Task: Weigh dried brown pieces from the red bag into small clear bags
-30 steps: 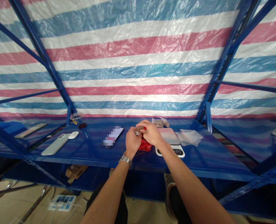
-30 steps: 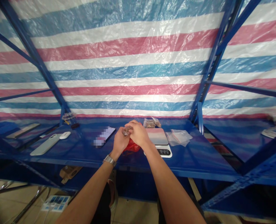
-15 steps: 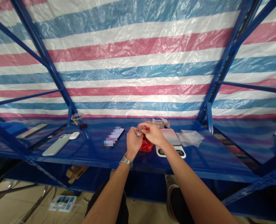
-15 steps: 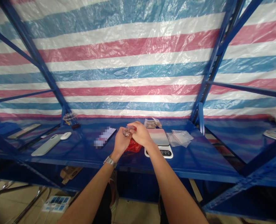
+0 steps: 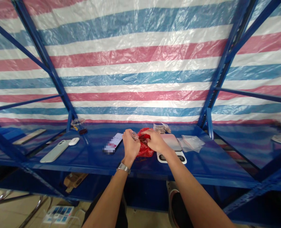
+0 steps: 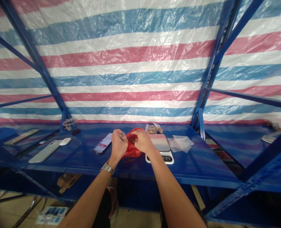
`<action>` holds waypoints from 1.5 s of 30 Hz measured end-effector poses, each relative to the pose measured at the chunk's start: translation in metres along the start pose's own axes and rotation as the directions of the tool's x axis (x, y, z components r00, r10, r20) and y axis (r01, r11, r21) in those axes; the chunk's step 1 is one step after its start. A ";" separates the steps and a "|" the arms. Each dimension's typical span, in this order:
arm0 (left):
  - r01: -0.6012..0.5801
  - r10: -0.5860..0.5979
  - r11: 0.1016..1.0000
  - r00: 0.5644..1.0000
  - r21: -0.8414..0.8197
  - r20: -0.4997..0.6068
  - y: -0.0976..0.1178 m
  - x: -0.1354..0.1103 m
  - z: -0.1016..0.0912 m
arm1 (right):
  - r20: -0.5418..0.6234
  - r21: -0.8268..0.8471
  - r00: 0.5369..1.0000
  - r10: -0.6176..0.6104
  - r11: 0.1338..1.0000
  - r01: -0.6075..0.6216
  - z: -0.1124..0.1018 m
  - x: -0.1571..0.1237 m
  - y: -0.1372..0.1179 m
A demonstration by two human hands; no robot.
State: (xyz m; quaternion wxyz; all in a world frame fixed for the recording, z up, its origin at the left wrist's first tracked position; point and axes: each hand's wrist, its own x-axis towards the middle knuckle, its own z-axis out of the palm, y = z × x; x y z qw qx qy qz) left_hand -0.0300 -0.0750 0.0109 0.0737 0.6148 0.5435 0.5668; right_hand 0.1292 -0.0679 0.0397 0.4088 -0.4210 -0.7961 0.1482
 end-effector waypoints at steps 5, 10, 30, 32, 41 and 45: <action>-0.104 0.104 0.995 0.994 0.005 -0.025 -0.002 0.000 -0.003 | -0.012 0.297 0.998 0.067 0.953 -0.060 0.001 0.006 -0.021; -0.060 0.071 0.986 0.995 -0.158 0.068 0.000 -0.002 -0.006 | -0.059 0.428 0.991 0.116 0.900 -0.080 0.010 0.008 -0.026; 0.088 -0.016 0.848 0.990 -0.523 0.141 0.023 0.002 -0.012 | -0.240 0.618 0.922 0.303 0.780 -0.095 -0.004 0.012 -0.027; 0.099 -0.027 0.840 0.989 -0.533 0.142 0.025 0.001 -0.012 | -0.258 0.610 0.918 0.301 0.788 -0.087 -0.002 0.013 -0.027; 0.252 -0.184 0.772 0.967 -0.584 0.175 0.031 0.004 -0.011 | -0.279 0.600 0.920 0.275 0.798 -0.056 0.001 0.012 -0.025; 0.233 -0.172 0.787 0.972 -0.572 0.160 0.029 0.002 -0.008 | -0.280 0.599 0.914 0.294 0.798 -0.073 0.003 0.012 -0.018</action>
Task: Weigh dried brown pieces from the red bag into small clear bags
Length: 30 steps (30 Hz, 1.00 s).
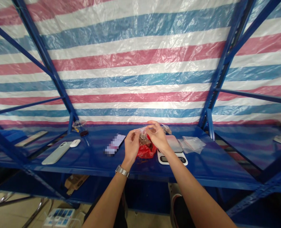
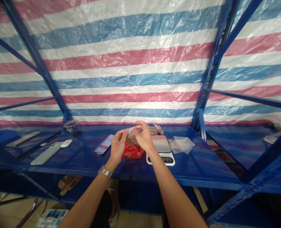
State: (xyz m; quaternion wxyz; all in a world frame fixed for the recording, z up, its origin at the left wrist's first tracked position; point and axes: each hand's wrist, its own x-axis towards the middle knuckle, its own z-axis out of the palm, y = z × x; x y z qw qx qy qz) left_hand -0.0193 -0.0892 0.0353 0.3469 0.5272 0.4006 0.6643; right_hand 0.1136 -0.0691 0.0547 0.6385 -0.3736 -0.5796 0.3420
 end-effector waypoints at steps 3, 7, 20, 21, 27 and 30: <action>-0.021 0.021 1.000 1.000 0.018 0.021 -0.001 -0.003 0.003 | -0.005 -0.010 1.000 0.011 1.000 -0.011 -0.002 0.003 0.008; -0.039 0.037 0.999 0.999 0.037 0.036 0.000 -0.005 0.008 | -0.009 -0.013 1.000 0.004 1.000 -0.004 -0.005 0.005 0.016; -0.033 0.033 0.999 0.999 0.010 0.032 -0.004 -0.006 0.015 | 0.053 -0.083 0.998 -0.042 0.996 0.046 -0.009 0.004 0.010; -0.033 0.033 0.999 0.999 0.005 0.033 -0.004 -0.006 0.016 | 0.049 -0.084 0.998 -0.044 0.995 0.048 -0.009 0.004 0.010; -0.028 0.028 1.000 0.999 -0.003 0.026 -0.006 -0.006 0.016 | 0.051 -0.105 0.998 -0.042 0.993 0.047 -0.009 0.004 0.011; -0.024 0.024 1.000 0.999 -0.005 0.040 -0.005 -0.006 0.014 | 0.049 -0.111 0.997 -0.052 0.992 0.057 -0.009 0.004 0.011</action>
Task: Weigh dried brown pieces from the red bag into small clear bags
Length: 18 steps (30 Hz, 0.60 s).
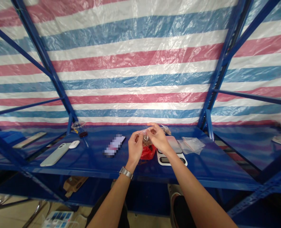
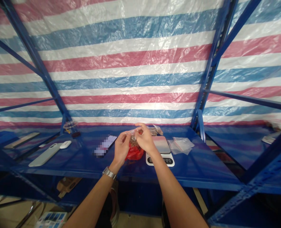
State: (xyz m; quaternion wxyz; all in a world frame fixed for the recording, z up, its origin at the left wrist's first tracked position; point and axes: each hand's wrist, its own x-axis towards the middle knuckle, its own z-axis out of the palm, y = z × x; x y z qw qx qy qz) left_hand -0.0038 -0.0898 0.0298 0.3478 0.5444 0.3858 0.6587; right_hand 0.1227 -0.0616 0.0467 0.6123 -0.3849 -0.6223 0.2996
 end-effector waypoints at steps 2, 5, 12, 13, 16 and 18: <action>0.008 -0.008 1.000 1.000 -0.006 0.009 0.001 -0.001 -0.001 | -0.013 -0.009 1.000 -0.008 1.000 0.008 0.000 0.000 0.000; 0.021 -0.021 1.000 1.000 -0.006 0.003 0.001 -0.001 -0.001 | -0.006 -0.035 1.000 -0.005 0.999 0.005 -0.002 -0.001 0.002; 0.019 -0.019 1.000 0.999 0.011 -0.026 -0.003 0.000 -0.002 | 0.065 -0.064 0.997 0.032 0.998 -0.028 -0.008 -0.004 0.001; 0.020 -0.020 1.000 1.000 0.010 -0.021 -0.002 0.000 -0.002 | 0.076 -0.063 0.997 0.030 0.998 -0.025 -0.009 -0.005 0.000; 0.009 -0.009 1.000 1.000 0.011 -0.009 0.000 -0.001 0.000 | 0.084 -0.064 0.996 0.008 0.998 -0.003 -0.010 -0.005 -0.003; 0.003 -0.003 1.000 1.000 0.015 -0.002 0.003 -0.002 0.002 | 0.081 -0.062 0.997 -0.002 0.998 0.007 -0.010 -0.005 -0.003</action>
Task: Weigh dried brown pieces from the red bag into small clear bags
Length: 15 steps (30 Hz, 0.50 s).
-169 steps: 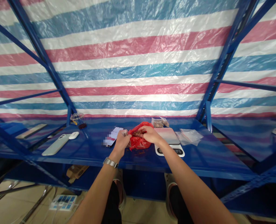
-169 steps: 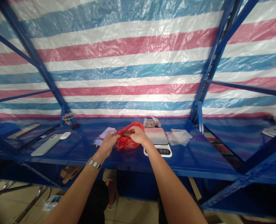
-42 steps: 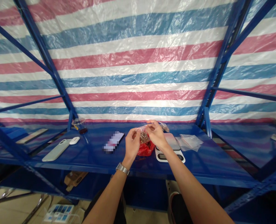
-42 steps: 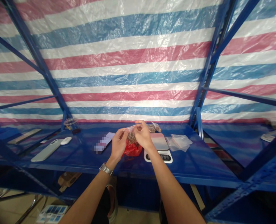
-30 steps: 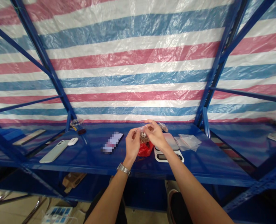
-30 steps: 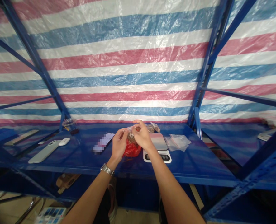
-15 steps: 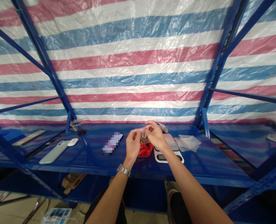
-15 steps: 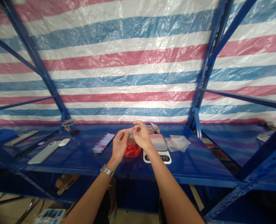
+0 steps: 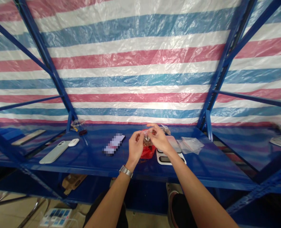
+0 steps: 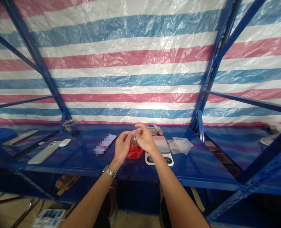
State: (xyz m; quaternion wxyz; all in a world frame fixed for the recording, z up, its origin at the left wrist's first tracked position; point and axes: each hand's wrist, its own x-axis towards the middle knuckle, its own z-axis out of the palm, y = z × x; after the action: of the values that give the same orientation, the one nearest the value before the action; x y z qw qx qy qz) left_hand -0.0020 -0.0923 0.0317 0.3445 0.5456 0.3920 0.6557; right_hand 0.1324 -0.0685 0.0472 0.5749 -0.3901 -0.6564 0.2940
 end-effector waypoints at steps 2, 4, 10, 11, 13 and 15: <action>-0.005 0.005 1.000 1.000 0.005 0.005 0.002 -0.001 0.001 | 0.001 0.010 1.000 -0.005 1.000 0.005 0.000 0.000 0.001; -0.007 0.007 1.000 1.000 0.003 0.007 0.002 -0.001 0.002 | 0.000 0.020 1.000 -0.003 1.000 0.003 0.000 0.000 0.002; -0.011 0.011 1.000 1.000 -0.004 -0.011 -0.002 0.000 0.002 | 0.000 0.047 0.999 0.042 0.998 -0.041 0.000 0.000 0.004; -0.013 0.013 1.000 1.000 -0.003 -0.013 -0.002 0.000 0.001 | 0.006 0.053 0.999 0.049 0.997 -0.049 0.000 -0.001 0.004; -0.009 0.009 1.000 1.000 -0.013 -0.009 -0.003 0.000 0.000 | 0.026 0.063 0.998 0.061 0.996 -0.063 0.001 -0.001 0.003; -0.001 0.002 1.000 1.000 -0.030 0.010 -0.003 0.000 -0.001 | 0.045 0.062 0.996 0.071 0.995 -0.074 0.001 -0.001 0.002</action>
State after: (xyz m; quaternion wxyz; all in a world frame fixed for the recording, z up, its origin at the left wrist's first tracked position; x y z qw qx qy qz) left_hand -0.0025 -0.0907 0.0287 0.3541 0.5438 0.3799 0.6592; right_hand 0.1314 -0.0685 0.0447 0.5618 -0.3889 -0.6444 0.3435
